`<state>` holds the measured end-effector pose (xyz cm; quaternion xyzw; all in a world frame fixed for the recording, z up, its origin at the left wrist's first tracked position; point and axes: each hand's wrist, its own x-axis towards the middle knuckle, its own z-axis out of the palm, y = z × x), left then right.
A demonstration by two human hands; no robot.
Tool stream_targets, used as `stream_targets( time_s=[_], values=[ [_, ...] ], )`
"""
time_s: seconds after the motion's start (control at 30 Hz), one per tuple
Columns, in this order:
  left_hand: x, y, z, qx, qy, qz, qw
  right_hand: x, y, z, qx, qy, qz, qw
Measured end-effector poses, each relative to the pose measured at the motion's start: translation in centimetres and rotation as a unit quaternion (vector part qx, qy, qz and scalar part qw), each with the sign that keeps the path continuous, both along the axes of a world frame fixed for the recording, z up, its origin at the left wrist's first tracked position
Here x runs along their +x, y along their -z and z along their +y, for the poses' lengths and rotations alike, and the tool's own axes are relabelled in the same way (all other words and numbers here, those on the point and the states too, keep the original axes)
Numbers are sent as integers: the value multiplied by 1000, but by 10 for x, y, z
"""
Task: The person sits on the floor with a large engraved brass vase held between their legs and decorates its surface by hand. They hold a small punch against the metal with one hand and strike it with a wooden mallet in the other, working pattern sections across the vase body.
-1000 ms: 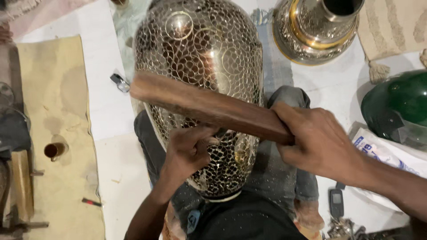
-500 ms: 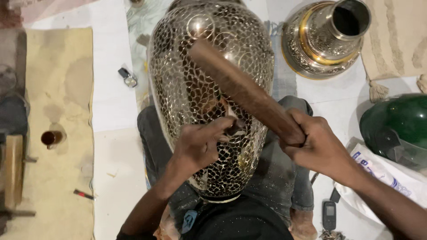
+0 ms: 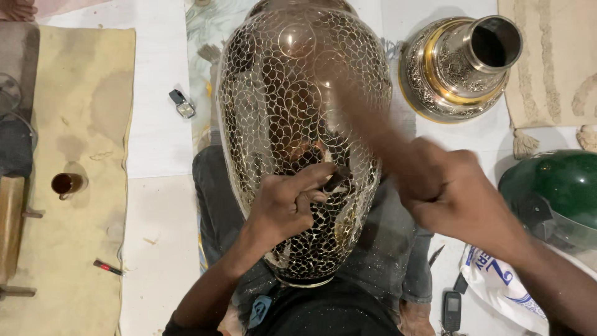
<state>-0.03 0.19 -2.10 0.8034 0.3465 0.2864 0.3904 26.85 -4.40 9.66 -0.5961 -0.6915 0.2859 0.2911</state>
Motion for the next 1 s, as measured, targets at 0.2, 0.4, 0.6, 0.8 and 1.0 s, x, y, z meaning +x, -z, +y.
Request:
stream_targets(
  time_s=[0.2,0.4,0.6,0.8,1.0],
  values=[
    [-4,-5,1,6,12,-22,1000,-6,-9,6,-80,31,-33,996],
    [-4,-7,5,-14,31,-35,999,5,-4,1,-129,39,-79,988],
    [-6,-5,8,-23,42,-51,998,-12,-19,5,-81,-4,-81,993],
    [-7,-15,11,-29,47,-55,997,-15,-12,1,-108,39,-135,984],
    [-2,-21,8,23,29,-55,998,-5,-8,3,-82,-19,-142,986]
  ],
)
